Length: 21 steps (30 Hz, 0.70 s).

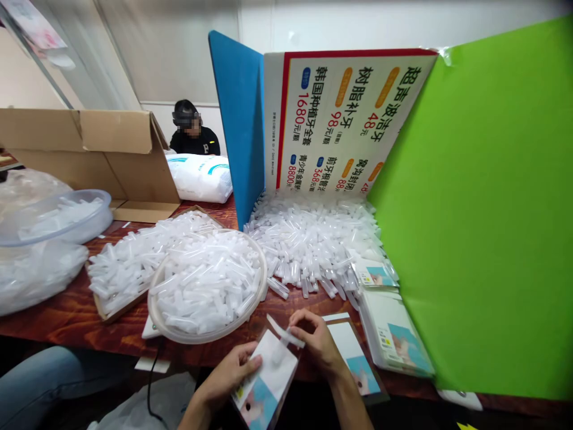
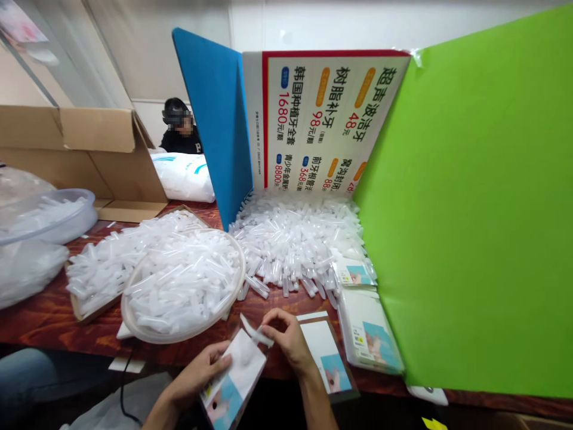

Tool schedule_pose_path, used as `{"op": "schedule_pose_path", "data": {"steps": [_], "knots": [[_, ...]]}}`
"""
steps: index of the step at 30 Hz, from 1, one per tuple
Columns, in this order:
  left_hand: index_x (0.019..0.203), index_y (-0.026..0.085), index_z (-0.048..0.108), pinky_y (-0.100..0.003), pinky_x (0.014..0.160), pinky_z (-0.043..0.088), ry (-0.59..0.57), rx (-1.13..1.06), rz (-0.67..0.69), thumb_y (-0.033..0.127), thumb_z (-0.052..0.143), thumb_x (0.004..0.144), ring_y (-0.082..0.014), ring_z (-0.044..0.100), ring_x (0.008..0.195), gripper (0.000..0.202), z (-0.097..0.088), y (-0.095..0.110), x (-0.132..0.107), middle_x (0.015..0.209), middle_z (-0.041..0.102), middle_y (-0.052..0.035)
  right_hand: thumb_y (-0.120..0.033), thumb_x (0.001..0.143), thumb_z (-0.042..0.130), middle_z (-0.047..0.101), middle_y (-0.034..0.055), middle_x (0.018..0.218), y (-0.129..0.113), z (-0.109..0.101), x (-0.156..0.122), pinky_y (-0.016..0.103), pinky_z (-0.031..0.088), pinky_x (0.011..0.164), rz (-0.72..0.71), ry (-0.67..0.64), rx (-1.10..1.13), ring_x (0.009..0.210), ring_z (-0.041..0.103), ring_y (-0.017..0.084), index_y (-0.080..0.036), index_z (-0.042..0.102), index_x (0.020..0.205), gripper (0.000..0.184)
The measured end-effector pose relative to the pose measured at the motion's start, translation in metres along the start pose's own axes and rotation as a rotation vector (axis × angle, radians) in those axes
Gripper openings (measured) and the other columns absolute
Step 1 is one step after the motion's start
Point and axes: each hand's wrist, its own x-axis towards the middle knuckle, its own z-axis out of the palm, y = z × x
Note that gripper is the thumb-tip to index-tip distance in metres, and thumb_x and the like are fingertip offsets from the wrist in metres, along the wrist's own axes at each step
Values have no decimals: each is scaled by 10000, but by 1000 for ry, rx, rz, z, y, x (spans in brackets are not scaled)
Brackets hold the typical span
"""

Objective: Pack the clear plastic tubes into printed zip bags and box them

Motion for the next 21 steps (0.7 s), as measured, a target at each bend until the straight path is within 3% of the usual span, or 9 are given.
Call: {"op": "schedule_pose_path", "data": {"steps": [2,5,9,11,12,14,17,21], "knots": [[1117,106,728,-195,581,407,91,-47,2,635,736,792,-127,566,618,622,-4,-2,-3,807,705,-69,-421,784,805,672,23,799,2,7,7,284,498,706,-32,41,6,756,627,188,-189,693,793,258],[1167,110,707,-196,584,415,145,-72,8,630,733,800,-129,572,618,637,-6,0,-8,811,710,-70,-430,767,821,664,21,804,3,21,10,273,484,689,-23,-6,13,750,611,185,-184,693,792,278],[1140,105,726,-187,549,364,87,-32,17,654,764,748,-117,533,600,675,-4,8,-12,819,704,-67,-477,792,793,651,28,822,-2,35,5,269,477,672,-56,-227,-16,753,605,180,-173,728,745,314],[1109,101,740,-190,534,340,88,14,11,672,748,751,-117,519,590,674,-5,8,-13,797,697,-62,-517,849,723,665,46,903,-6,34,6,281,500,707,-108,-359,-120,817,632,194,-182,753,735,355],[1114,102,739,-194,539,348,101,29,11,682,731,762,-124,526,595,679,-6,7,-13,795,698,-62,-525,873,690,671,50,924,-7,31,9,288,510,721,-136,-359,-215,837,642,200,-188,755,725,373],[1180,111,713,-219,604,418,121,39,46,705,707,768,-158,581,660,723,-9,3,-13,853,719,-79,-485,916,637,673,59,921,-7,24,21,312,519,750,-174,-221,-420,848,644,212,-201,752,761,344],[1313,141,640,-305,812,500,115,67,131,706,791,667,-268,651,911,871,-13,-1,-12,1059,741,-116,-323,911,625,657,92,971,0,15,48,395,493,872,-195,46,-603,948,605,264,-208,727,901,153],[1350,154,614,-371,966,478,201,173,162,589,889,582,-366,609,1132,924,-14,-1,-7,1233,715,-121,-173,818,649,669,112,974,13,14,71,449,449,963,-188,105,-657,1002,596,298,-206,696,914,112]]}}
